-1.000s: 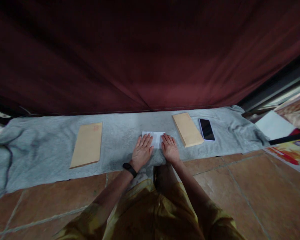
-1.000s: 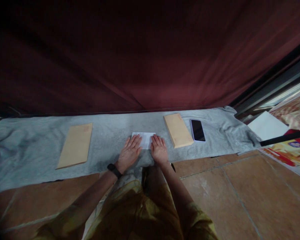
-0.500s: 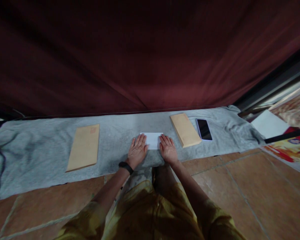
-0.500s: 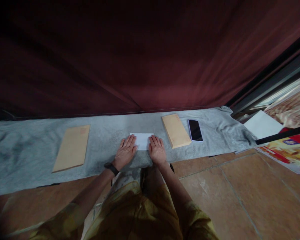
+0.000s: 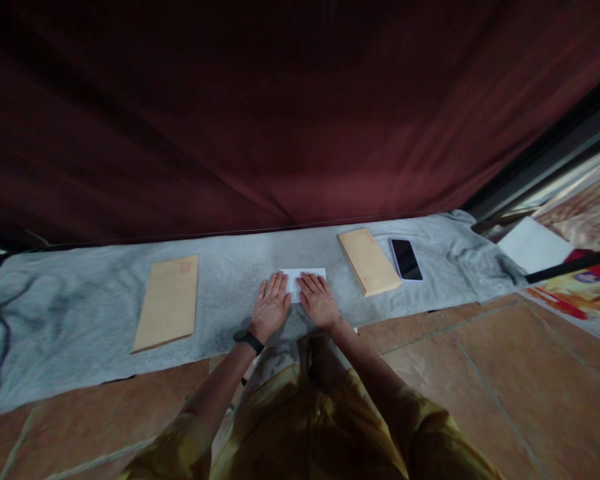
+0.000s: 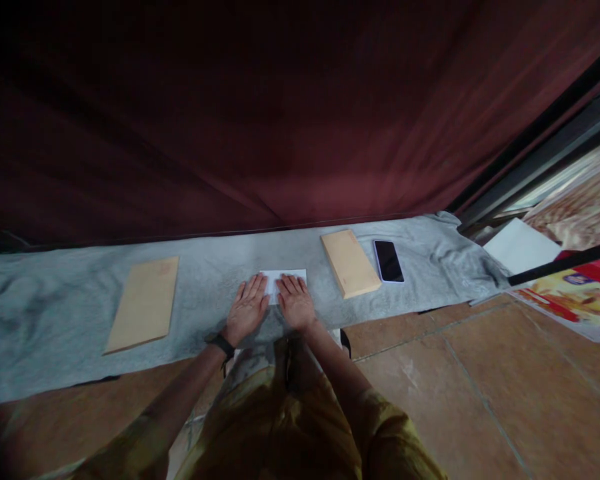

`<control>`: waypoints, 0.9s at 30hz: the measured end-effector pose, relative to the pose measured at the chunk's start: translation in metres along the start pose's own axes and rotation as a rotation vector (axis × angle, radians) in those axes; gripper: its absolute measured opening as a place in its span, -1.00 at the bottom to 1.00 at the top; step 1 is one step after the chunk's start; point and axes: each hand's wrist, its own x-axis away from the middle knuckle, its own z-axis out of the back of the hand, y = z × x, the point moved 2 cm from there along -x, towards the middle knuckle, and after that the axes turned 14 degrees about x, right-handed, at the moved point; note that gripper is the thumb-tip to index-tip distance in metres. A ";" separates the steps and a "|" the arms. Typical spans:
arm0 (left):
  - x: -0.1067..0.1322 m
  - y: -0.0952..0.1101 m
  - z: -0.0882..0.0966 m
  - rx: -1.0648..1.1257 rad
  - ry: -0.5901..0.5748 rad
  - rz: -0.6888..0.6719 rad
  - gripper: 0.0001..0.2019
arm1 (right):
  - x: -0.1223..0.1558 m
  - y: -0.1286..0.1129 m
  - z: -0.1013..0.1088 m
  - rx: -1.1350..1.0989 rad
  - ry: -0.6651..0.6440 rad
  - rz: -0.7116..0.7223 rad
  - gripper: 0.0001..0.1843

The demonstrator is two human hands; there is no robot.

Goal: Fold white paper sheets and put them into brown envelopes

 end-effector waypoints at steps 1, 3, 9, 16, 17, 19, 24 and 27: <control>0.000 0.000 0.000 -0.003 0.000 0.001 -0.43 | -0.001 0.000 -0.001 0.007 -0.002 -0.004 -0.50; 0.000 0.000 0.001 -0.008 0.001 0.001 -0.43 | -0.001 0.006 -0.003 0.023 -0.003 -0.028 -0.51; 0.001 0.002 0.002 -0.003 0.012 0.000 -0.43 | 0.003 0.042 0.000 0.065 -0.006 -0.117 -0.51; 0.001 -0.001 0.002 0.005 0.012 -0.005 -0.44 | -0.022 0.055 0.016 0.089 -0.092 -0.185 -0.53; 0.001 -0.001 0.003 0.009 0.015 -0.008 -0.44 | -0.027 0.055 0.019 0.089 -0.112 -0.198 -0.54; 0.001 -0.002 0.004 0.021 0.019 -0.016 -0.45 | -0.037 0.056 0.023 0.070 -0.147 -0.237 -0.57; 0.003 -0.004 0.005 0.042 0.025 -0.020 -0.47 | -0.054 0.063 0.025 -0.033 -0.181 -0.328 -0.63; 0.003 -0.006 0.003 0.052 0.035 -0.018 -0.47 | -0.056 0.068 0.025 -0.120 -0.186 -0.348 -0.73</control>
